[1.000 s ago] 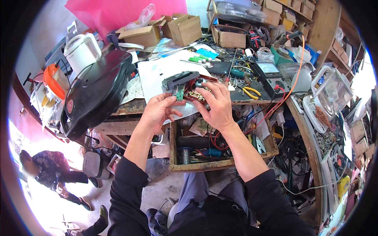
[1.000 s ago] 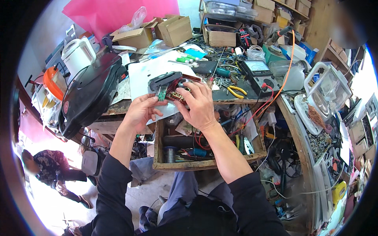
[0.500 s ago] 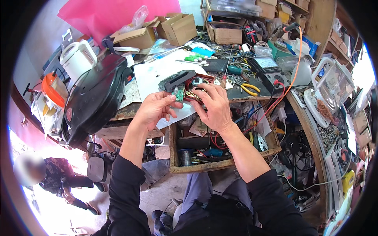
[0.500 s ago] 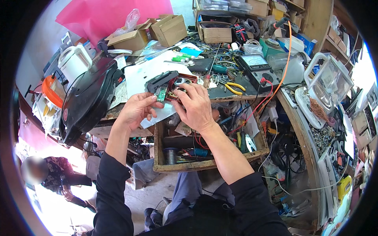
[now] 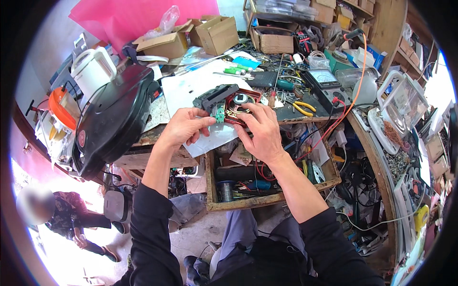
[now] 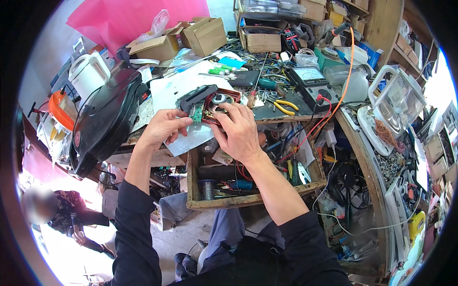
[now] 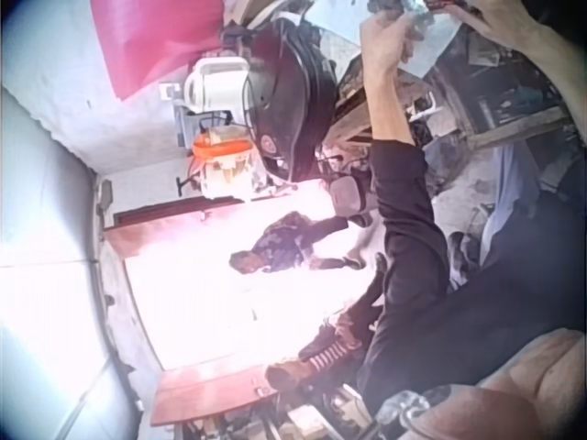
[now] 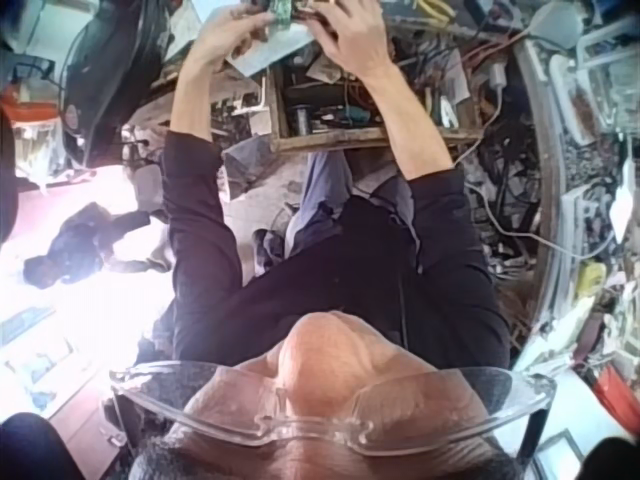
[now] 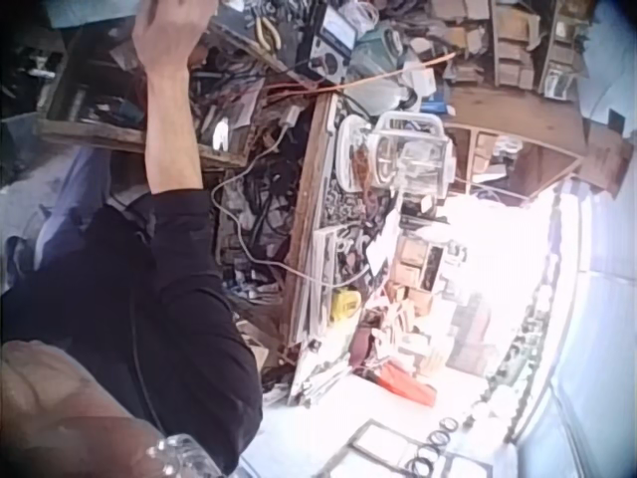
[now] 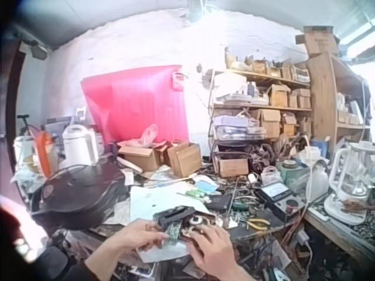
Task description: The person disassembles a small electronic device, removes a circuit board, and uses pliers to cut a wire. They then use a soldering iron to work on the board's connections before wiping the area with a cloth.
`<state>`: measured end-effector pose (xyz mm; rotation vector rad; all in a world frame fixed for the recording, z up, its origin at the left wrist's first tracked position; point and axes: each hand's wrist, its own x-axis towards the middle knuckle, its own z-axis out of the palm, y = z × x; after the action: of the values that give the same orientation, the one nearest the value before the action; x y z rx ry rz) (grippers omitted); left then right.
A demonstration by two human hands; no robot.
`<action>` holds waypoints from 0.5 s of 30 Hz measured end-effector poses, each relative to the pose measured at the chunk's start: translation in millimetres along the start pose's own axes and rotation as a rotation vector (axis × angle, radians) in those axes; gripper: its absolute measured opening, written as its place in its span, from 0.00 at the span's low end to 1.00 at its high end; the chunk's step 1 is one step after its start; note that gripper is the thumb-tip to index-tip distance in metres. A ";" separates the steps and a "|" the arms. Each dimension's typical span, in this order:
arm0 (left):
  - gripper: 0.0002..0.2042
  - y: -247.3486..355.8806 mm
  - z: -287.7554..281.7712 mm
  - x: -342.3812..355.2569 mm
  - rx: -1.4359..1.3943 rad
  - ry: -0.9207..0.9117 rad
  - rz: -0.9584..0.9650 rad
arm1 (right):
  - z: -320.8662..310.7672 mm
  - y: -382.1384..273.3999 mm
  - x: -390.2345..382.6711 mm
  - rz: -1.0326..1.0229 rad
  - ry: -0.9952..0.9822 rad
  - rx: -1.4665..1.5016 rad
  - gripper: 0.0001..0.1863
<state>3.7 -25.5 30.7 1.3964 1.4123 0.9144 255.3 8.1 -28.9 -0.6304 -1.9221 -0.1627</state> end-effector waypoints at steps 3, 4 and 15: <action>0.18 -2.3 3.7 -1.8 -0.028 0.046 0.013 | -2.3 -1.9 -0.6 0.009 -0.013 -0.021 0.16; 0.19 -2.0 4.1 -2.7 -0.043 0.044 0.017 | -2.4 -2.0 -0.8 0.012 -0.015 -0.028 0.15; 0.15 -5.6 6.2 -1.8 -0.097 0.076 0.055 | -3.4 -13.9 -2.3 0.007 -0.012 0.001 0.16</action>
<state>7.7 -28.3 23.7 1.3456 1.3731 1.0679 251.9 -5.8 -27.1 -0.6383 -1.9311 -0.1540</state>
